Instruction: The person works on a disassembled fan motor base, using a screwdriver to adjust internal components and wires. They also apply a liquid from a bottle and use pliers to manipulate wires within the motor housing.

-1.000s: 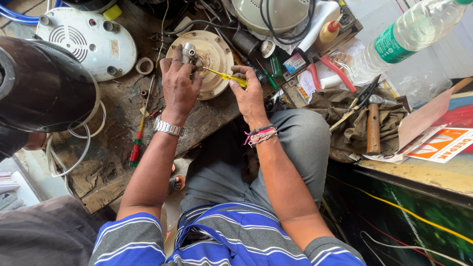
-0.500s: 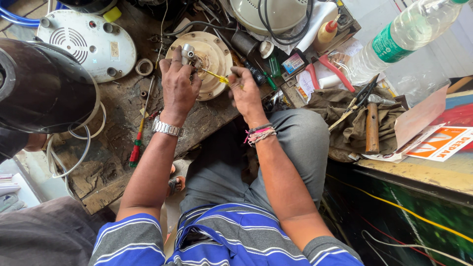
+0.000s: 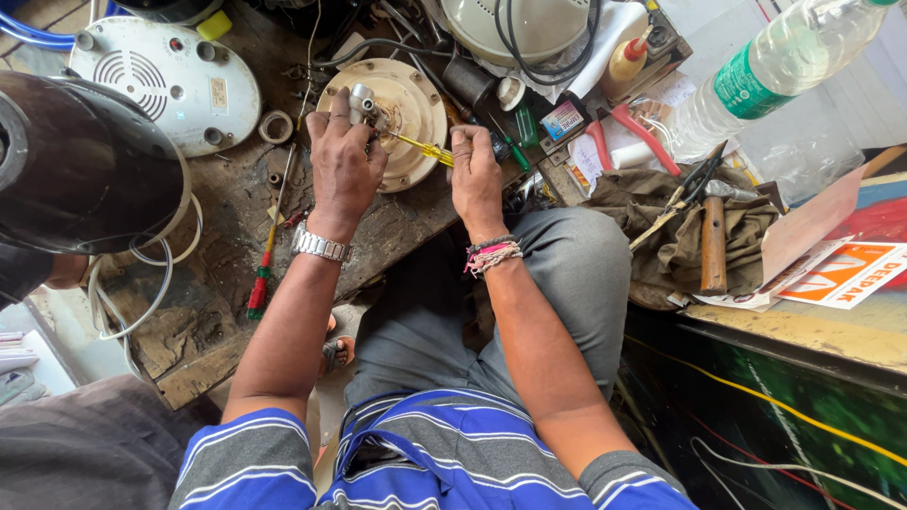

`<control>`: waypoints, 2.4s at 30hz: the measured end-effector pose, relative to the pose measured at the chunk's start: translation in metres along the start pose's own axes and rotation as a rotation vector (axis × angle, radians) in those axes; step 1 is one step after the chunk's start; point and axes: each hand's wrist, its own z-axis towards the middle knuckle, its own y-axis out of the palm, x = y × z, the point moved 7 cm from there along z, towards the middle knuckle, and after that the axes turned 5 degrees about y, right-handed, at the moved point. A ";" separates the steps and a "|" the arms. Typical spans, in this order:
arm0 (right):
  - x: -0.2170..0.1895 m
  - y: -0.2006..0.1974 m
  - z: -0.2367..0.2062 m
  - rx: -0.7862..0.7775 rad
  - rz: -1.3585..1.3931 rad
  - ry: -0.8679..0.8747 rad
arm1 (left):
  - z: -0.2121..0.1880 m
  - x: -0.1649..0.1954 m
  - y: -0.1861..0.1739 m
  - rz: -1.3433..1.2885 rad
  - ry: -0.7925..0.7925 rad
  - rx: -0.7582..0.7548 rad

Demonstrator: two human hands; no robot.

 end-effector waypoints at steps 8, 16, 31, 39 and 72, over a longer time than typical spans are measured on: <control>0.014 0.007 0.007 -0.068 0.096 -0.018 | 0.002 0.000 -0.001 0.027 0.015 -0.006; -0.011 0.000 -0.007 -0.066 0.228 -0.330 | 0.003 -0.002 0.002 0.033 -0.003 -0.047; 0.024 0.008 0.002 -0.097 0.186 0.164 | 0.006 0.000 0.006 0.093 0.014 -0.104; -0.002 0.005 0.001 -0.138 0.322 -0.221 | 0.011 0.003 0.000 0.070 -0.001 -0.140; -0.049 -0.007 -0.028 0.002 0.027 -0.780 | 0.001 -0.015 0.005 -0.048 -0.011 -0.037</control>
